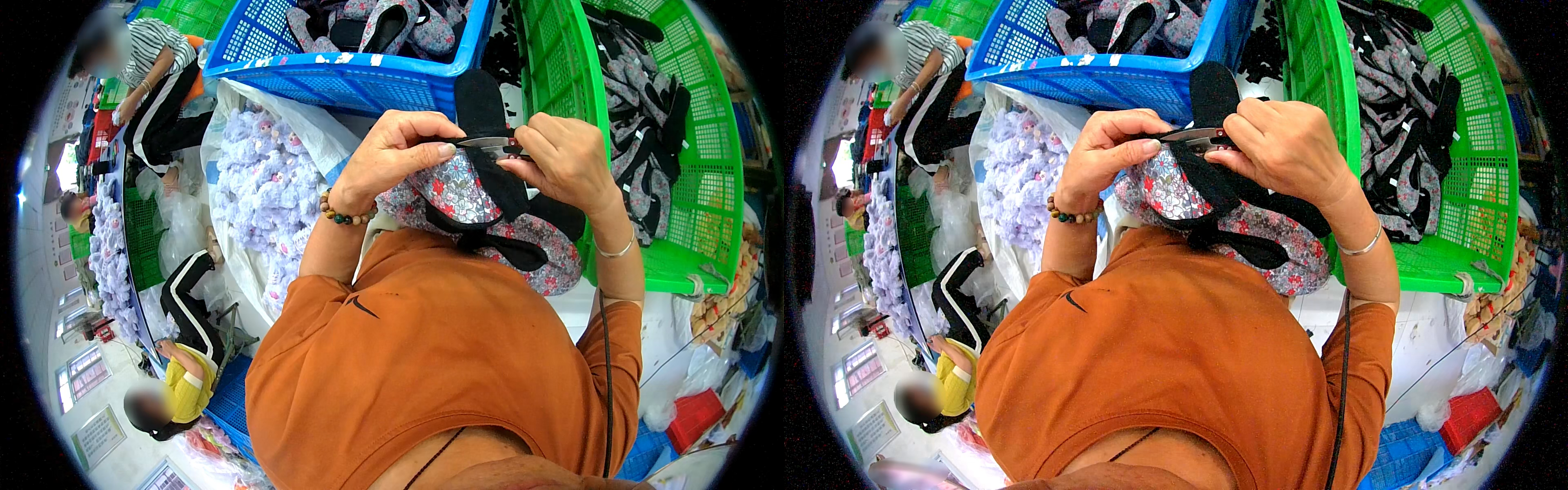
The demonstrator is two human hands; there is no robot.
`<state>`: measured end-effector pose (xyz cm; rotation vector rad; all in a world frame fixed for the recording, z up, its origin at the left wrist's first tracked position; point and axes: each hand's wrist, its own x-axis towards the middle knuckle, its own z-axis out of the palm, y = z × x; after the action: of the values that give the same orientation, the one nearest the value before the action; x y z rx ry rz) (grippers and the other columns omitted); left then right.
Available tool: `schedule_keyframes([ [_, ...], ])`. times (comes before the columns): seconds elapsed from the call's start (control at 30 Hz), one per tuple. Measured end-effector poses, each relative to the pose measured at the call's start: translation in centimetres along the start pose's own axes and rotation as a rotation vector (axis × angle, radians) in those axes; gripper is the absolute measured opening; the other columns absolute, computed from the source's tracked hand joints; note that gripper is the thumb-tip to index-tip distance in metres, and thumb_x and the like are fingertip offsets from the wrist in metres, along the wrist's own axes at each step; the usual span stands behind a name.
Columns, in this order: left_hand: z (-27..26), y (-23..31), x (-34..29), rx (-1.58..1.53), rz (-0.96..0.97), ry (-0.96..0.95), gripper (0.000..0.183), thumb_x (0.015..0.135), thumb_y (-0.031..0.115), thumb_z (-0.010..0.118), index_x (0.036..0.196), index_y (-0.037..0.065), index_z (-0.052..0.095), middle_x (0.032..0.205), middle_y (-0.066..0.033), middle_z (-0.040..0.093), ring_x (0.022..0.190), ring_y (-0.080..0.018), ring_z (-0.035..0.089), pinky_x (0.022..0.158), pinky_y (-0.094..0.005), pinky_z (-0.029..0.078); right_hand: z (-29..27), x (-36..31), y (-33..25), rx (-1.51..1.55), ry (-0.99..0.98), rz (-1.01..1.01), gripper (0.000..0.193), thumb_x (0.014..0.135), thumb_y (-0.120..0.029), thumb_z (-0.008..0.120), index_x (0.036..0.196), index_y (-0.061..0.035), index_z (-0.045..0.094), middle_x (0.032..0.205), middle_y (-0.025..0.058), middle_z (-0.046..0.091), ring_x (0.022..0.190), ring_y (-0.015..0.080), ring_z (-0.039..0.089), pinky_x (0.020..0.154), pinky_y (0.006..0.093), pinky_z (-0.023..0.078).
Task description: The person uses a pair of scissors to trim excess fabric and loose threads from the edges of floral-patterned slip-on shoes. They handle the shoes one at a time, rotating them to access different sides, and place the finished shoes into a blue basket.
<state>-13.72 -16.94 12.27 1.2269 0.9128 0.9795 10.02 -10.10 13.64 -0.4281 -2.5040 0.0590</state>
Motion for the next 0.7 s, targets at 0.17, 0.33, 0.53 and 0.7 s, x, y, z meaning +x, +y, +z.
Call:
schedule_keyframes([
  [0.17, 0.2, 0.2, -0.1, -0.007, -0.021, 0.013, 0.019, 0.081, 0.007, 0.063, 0.097, -0.004, 0.065, 0.083, -0.0006, 0.058, 0.071, -0.0052, 0.051, 0.062, -0.0179, 0.039, 0.2, -0.1, 0.0, -0.002, -0.008, -0.011, 0.029, 0.076, -0.032, 0.066, 0.07, -0.0089, 0.049, 0.064, 0.0045, 0.043, 0.052, 0.0202, 0.05, 0.046, 0.0312, 0.04],
  [0.33, 0.1, 0.2, -0.1, 0.034, -0.053, 0.013, 0.019, 0.08, 0.006, 0.062, 0.096, -0.004, 0.065, 0.083, -0.002, 0.058, 0.072, -0.0066, 0.051, 0.062, -0.019, 0.038, -0.1, 0.0, -0.1, -0.029, -0.046, -0.031, 0.03, 0.076, -0.031, 0.066, 0.068, -0.0093, 0.048, 0.064, 0.0043, 0.044, 0.053, 0.0201, 0.051, 0.046, 0.0314, 0.041],
  [0.53, 0.0, -0.1, 0.2, 0.009, -0.037, -0.018, 0.015, 0.083, 0.006, 0.063, 0.096, -0.001, 0.065, 0.083, 0.0015, 0.06, 0.073, -0.0037, 0.053, 0.066, -0.0178, 0.044, -0.8, -0.1, 0.2, 0.256, -0.202, -0.066, 0.028, 0.078, -0.029, 0.066, 0.068, -0.0083, 0.05, 0.063, 0.0059, 0.045, 0.055, 0.0236, 0.052, 0.048, 0.0344, 0.04],
  [0.7, -0.3, -0.6, 0.1, -0.022, -0.03, 0.01, 0.016, 0.082, 0.006, 0.064, 0.097, 0.0, 0.066, 0.083, 0.0009, 0.061, 0.074, -0.0044, 0.054, 0.067, -0.0183, 0.045, -2.5, -0.1, 1.1, 0.746, -0.442, 0.009, 0.031, 0.08, -0.033, 0.064, 0.072, -0.0035, 0.056, 0.063, 0.0104, 0.052, 0.058, 0.0299, 0.053, 0.05, 0.0363, 0.04],
])
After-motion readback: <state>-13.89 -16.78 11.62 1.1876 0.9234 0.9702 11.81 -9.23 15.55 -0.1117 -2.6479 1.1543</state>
